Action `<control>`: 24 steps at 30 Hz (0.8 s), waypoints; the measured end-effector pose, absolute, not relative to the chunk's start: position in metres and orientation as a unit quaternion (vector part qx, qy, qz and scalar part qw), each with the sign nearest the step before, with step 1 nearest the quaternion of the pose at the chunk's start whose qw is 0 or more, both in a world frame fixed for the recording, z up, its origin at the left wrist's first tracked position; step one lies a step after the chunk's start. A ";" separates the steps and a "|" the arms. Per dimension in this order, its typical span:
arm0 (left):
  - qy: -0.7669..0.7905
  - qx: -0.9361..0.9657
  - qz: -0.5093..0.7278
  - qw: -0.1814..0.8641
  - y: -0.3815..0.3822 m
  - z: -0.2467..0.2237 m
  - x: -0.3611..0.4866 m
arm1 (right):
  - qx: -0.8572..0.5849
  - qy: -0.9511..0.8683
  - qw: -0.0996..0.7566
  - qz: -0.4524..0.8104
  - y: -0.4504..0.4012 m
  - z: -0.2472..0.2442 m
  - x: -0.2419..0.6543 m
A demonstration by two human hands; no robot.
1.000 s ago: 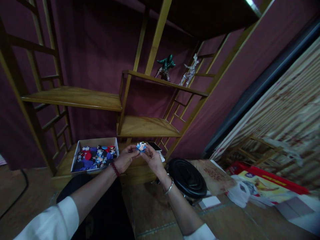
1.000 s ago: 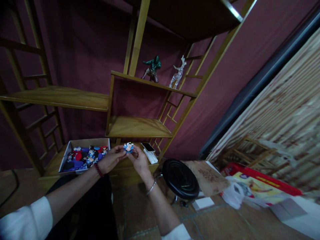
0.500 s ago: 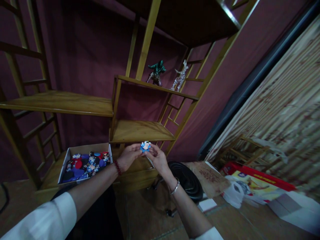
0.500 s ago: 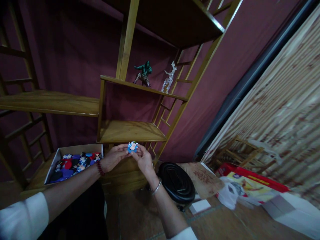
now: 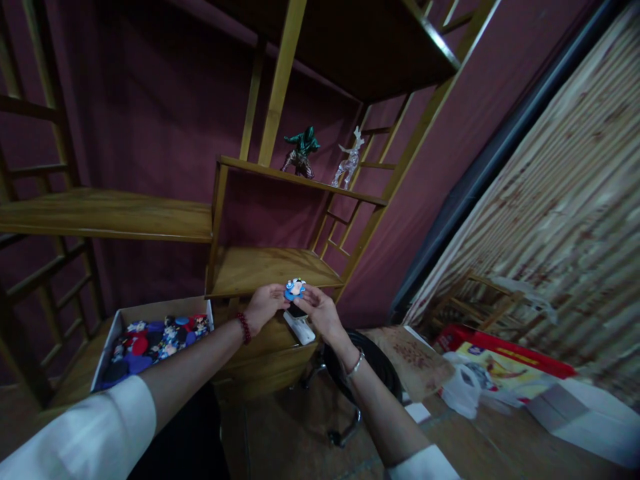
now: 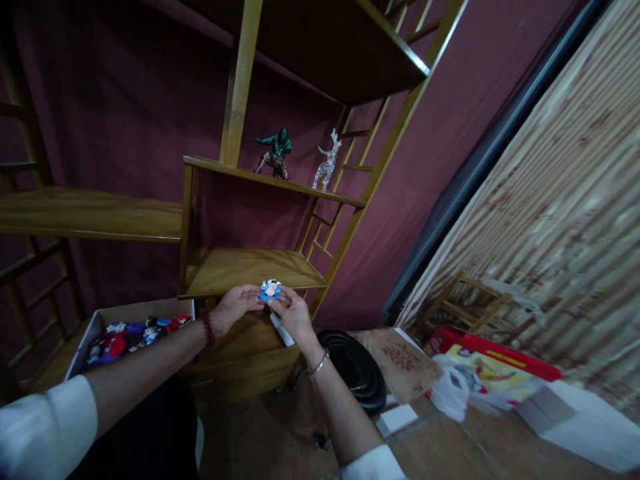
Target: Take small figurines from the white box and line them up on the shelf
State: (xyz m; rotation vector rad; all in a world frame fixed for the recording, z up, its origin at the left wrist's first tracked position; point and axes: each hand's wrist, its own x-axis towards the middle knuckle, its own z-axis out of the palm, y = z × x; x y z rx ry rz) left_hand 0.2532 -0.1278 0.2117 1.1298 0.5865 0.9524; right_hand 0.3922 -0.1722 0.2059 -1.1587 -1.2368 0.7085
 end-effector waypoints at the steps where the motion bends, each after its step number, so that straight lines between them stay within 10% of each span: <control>1: 0.275 0.512 0.429 0.691 -0.126 0.212 0.256 | -0.505 -0.533 0.606 0.305 -0.171 0.206 0.395; 24: 0.330 0.821 0.351 0.307 -0.088 0.230 0.295 | -0.527 -0.508 0.615 0.293 -0.116 0.214 0.455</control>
